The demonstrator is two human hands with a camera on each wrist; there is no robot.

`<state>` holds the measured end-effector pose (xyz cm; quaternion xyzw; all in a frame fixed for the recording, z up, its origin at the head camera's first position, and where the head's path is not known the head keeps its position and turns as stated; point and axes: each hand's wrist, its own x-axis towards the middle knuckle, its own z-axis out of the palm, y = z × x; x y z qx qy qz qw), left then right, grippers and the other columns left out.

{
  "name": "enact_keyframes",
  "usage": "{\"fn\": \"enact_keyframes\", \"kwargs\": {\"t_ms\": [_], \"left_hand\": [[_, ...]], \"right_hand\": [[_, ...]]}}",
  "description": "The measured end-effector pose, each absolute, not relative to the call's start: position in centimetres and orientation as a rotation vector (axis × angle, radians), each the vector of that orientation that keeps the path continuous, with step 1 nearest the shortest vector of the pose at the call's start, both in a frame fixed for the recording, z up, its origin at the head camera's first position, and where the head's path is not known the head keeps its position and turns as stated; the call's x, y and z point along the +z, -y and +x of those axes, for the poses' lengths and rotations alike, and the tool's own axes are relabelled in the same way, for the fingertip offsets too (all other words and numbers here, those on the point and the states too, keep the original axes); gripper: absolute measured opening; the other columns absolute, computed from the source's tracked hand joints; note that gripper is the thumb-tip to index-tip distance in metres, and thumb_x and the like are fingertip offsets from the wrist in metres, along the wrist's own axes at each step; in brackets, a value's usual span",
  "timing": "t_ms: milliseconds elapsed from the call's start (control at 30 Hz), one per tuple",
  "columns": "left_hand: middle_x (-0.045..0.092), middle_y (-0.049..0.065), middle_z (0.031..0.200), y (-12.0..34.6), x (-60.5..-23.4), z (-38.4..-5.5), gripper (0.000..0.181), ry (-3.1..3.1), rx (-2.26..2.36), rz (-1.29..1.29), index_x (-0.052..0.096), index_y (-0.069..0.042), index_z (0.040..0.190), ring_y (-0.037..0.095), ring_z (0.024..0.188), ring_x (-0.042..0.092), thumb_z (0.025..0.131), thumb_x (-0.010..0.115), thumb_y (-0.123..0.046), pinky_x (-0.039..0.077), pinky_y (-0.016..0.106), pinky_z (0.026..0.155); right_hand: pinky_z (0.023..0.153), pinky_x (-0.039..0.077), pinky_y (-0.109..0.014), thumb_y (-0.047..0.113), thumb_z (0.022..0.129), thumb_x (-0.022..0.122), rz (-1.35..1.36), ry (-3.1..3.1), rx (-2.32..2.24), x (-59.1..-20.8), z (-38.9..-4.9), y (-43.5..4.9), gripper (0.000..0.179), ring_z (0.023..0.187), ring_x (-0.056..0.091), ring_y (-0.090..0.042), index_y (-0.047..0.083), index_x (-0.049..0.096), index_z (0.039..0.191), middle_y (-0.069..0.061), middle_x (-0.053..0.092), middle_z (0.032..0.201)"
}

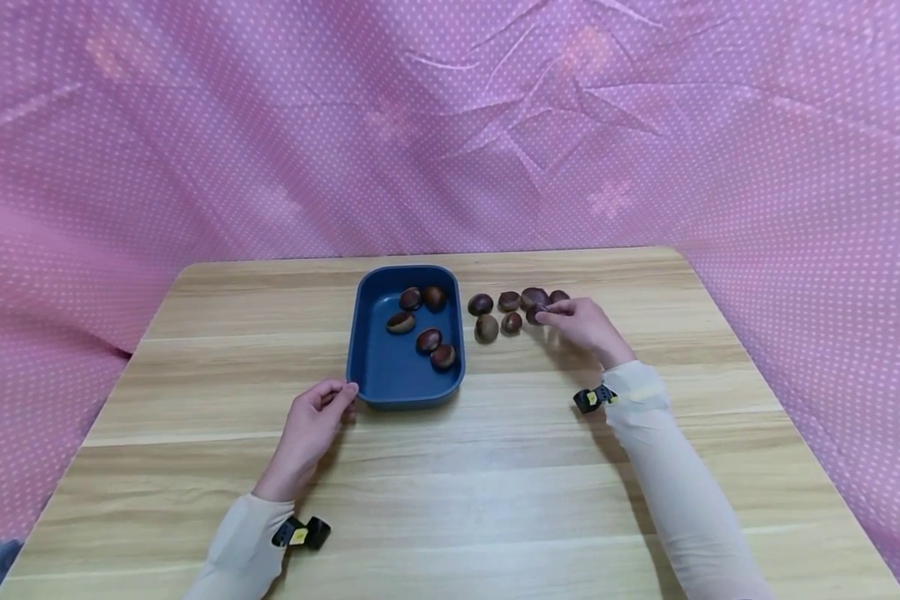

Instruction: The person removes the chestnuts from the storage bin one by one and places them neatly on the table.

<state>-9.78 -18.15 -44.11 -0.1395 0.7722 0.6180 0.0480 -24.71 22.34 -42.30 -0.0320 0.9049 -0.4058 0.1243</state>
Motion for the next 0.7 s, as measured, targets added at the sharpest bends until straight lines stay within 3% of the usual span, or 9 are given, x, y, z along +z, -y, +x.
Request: {"fn": "enact_keyframes", "kwargs": {"t_ms": [67, 167, 300, 467, 567, 700], "left_hand": [[0.066, 0.01, 0.094, 18.1, -44.2, -9.8, 0.027, -2.354, 1.894, -0.424, 0.066, 0.003, 0.108, 0.018, 0.086, 0.062, 0.106, 0.059, -0.023, 0.054, 0.027, 0.078], [0.066, 0.01, 0.094, 18.1, -44.2, -9.7, 0.027, -2.358, 1.896, -0.411, 0.066, 0.003, 0.107, 0.017, 0.085, 0.062, 0.106, 0.059, -0.023, 0.054, 0.026, 0.078], [0.066, 0.01, 0.094, 18.2, -44.2, -9.7, 0.028, -2.362, 1.892, -0.404, 0.066, 0.003, 0.107, 0.018, 0.085, 0.062, 0.106, 0.059, -0.025, 0.054, 0.027, 0.078], [0.067, 0.008, 0.095, 18.3, -44.1, -9.7, 0.029, -2.353, 1.877, -0.408, 0.066, 0.001, 0.108, 0.018, 0.087, 0.062, 0.106, 0.059, -0.027, 0.053, 0.027, 0.079], [0.067, 0.007, 0.096, 18.4, -44.1, -9.7, 0.029, -2.345, 1.869, -0.405, 0.066, 0.001, 0.109, 0.017, 0.087, 0.062, 0.105, 0.059, -0.027, 0.053, 0.026, 0.079], [0.066, 0.009, 0.096, 18.3, -44.2, -9.7, 0.029, -2.349, 1.873, -0.406, 0.066, 0.002, 0.108, 0.017, 0.086, 0.062, 0.106, 0.059, -0.027, 0.053, 0.026, 0.079]], "right_hand": [[0.086, 0.048, -0.037, 0.037, 0.1, 0.065, -0.054, -2.609, -1.194, -42.9, -24.9, -22.5, 0.043, 0.093, 0.06, -0.024, 0.003, 0.07, 0.125, -0.016, 0.068, 0.113], [0.061, 0.042, -0.026, 0.037, 0.099, 0.066, 0.005, -2.566, -1.224, -43.5, -25.2, -22.6, 0.039, 0.064, 0.048, -0.012, 0.002, 0.073, 0.116, -0.003, 0.063, 0.083], [0.052, 0.037, -0.024, 0.035, 0.099, 0.067, 0.056, -2.528, -1.247, -43.7, -25.4, -22.6, 0.033, 0.053, 0.041, -0.007, 0.003, 0.072, 0.107, 0.006, 0.051, 0.066], [0.053, 0.037, -0.024, 0.036, 0.098, 0.069, 0.064, -2.543, -1.231, -43.5, -25.4, -22.6, 0.034, 0.054, 0.041, -0.007, 0.003, 0.073, 0.104, 0.005, 0.052, 0.069], [0.055, 0.038, -0.026, 0.039, 0.098, 0.068, 0.077, -2.562, -1.212, -43.3, -25.3, -22.8, 0.037, 0.057, 0.043, -0.01, 0.003, 0.074, 0.105, -0.002, 0.062, 0.078], [0.075, 0.047, -0.034, 0.042, 0.1, 0.063, 0.051, -2.603, -1.186, -42.4, -24.9, -22.7, 0.041, 0.082, 0.057, -0.019, 0.005, 0.072, 0.116, -0.013, 0.07, 0.108]]}}
